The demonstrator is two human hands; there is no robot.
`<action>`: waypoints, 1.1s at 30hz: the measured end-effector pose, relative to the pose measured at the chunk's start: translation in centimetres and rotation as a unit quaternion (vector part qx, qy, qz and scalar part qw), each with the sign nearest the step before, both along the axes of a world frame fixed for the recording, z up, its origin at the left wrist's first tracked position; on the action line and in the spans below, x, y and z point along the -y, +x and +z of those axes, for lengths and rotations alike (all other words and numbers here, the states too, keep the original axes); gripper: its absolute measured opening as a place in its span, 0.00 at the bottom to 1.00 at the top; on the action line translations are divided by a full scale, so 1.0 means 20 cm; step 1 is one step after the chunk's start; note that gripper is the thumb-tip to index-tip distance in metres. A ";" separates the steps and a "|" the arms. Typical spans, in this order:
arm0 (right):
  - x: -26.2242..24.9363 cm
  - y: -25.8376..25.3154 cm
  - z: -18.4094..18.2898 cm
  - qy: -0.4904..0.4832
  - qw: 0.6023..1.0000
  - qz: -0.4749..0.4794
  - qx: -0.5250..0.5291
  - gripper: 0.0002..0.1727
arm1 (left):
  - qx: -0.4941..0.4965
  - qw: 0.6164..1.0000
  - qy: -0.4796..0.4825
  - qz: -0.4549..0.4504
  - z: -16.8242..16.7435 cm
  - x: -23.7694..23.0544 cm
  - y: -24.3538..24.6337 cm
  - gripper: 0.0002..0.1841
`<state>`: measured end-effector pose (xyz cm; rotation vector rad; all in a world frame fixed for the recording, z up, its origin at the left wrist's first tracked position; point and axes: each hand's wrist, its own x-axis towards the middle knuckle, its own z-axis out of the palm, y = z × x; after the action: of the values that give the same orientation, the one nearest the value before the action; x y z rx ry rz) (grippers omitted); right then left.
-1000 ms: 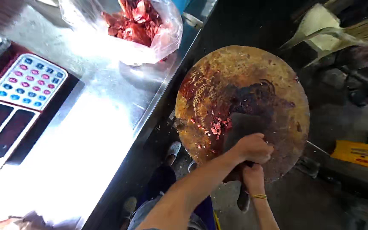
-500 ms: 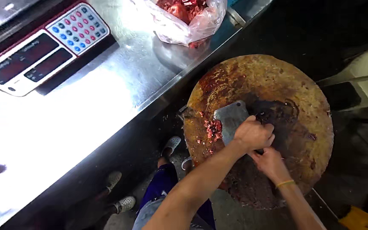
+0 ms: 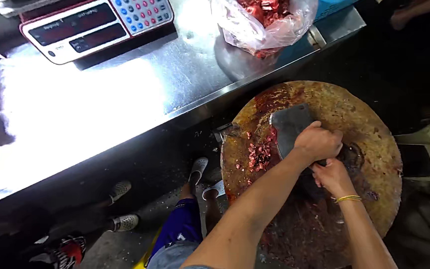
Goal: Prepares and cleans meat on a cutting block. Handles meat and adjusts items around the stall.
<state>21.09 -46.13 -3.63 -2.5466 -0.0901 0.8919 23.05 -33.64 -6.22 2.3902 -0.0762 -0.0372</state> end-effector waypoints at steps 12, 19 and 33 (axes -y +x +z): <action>0.25 -0.76 0.00 0.065 0.994 -0.088 -0.024 0.25 | 0.193 0.971 -0.136 -0.024 0.08 0.06 -0.67 0.10; -0.03 -1.15 -0.01 0.136 0.938 -0.305 -0.091 0.31 | -0.025 0.996 0.083 -0.006 -0.07 -0.78 -0.79 0.33; -0.48 -1.28 -0.02 0.128 0.895 -0.420 -0.078 0.35 | 0.029 0.999 -0.021 -0.038 -0.21 -0.66 -1.02 0.33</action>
<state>-4.50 -36.44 -4.02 -1.9369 0.8240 0.6535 2.69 -20.41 -10.33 2.3465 -0.1941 -0.0023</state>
